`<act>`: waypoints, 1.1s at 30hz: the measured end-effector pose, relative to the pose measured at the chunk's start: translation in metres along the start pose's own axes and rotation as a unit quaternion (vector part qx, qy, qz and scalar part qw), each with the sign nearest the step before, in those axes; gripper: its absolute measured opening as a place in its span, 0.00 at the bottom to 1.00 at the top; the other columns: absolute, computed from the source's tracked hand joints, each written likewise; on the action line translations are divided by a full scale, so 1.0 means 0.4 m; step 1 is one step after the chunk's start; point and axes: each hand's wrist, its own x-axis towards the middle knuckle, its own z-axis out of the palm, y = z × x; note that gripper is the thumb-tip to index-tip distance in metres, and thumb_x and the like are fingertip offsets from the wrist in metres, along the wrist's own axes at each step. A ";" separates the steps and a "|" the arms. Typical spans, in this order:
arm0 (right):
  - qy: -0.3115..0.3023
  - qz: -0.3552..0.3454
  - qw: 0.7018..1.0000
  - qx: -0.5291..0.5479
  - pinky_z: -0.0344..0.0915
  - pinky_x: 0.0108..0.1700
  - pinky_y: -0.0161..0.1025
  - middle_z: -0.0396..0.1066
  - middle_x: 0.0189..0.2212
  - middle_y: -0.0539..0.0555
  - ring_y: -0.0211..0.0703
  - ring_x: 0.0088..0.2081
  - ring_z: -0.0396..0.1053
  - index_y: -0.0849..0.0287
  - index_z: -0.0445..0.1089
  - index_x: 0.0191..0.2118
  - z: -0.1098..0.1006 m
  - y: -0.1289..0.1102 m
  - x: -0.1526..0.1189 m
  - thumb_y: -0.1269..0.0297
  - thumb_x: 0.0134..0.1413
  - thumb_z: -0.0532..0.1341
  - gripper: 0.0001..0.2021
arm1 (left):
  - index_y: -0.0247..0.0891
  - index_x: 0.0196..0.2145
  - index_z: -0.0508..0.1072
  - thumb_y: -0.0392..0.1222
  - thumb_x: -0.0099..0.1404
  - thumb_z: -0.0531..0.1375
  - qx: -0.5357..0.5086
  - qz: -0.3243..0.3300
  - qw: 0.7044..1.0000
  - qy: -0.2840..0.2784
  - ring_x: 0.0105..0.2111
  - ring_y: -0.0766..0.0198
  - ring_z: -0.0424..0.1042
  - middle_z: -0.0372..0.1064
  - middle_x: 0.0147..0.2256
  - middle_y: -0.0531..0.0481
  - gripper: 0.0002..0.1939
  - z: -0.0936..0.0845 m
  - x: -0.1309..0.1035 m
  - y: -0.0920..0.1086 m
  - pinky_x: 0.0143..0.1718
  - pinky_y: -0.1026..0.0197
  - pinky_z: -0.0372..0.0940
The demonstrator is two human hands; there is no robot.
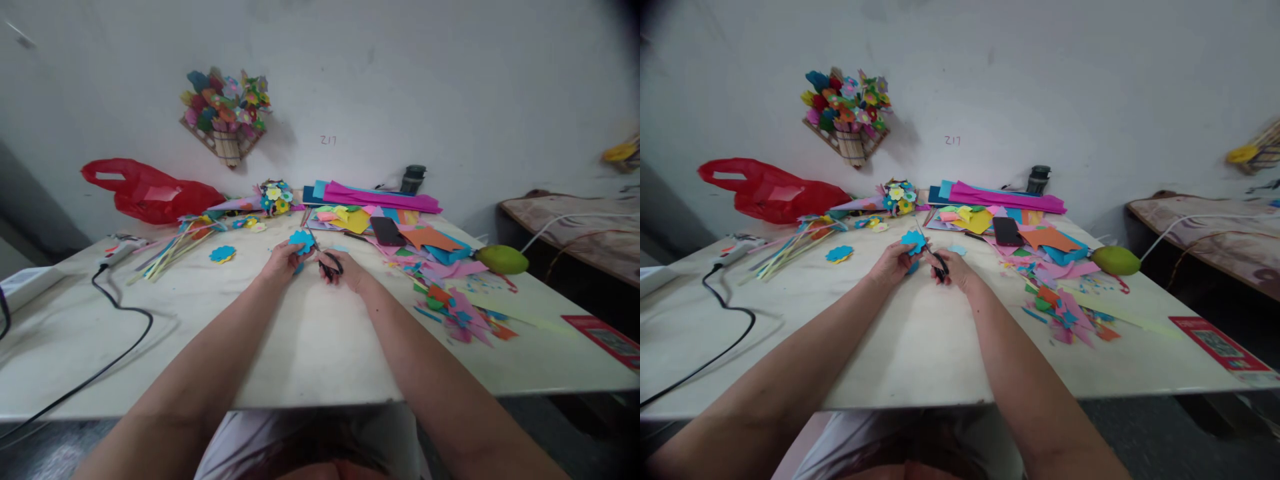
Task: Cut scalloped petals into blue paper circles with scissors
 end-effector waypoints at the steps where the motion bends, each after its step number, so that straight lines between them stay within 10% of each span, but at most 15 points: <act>1: -0.001 -0.002 1.000 0.000 0.53 0.15 0.28 0.70 0.19 0.47 0.32 0.16 0.65 0.61 0.69 0.33 0.000 0.000 0.000 0.55 0.60 0.64 0.13 | 0.34 0.33 0.74 0.32 0.50 0.68 0.000 0.000 1.000 0.000 0.48 0.52 0.77 0.78 0.37 0.43 0.11 -0.001 0.000 0.000 0.49 0.53 0.74; 33: 0.010 0.020 1.000 -0.005 0.51 0.14 0.27 0.68 0.18 0.46 0.30 0.15 0.63 0.61 0.68 0.32 0.008 -0.005 -0.002 0.62 0.63 0.63 0.10 | 0.31 0.32 0.76 0.31 0.49 0.67 -0.009 0.002 1.000 0.020 0.44 0.50 0.78 0.77 0.33 0.42 0.10 -0.003 -0.002 0.004 0.48 0.50 0.74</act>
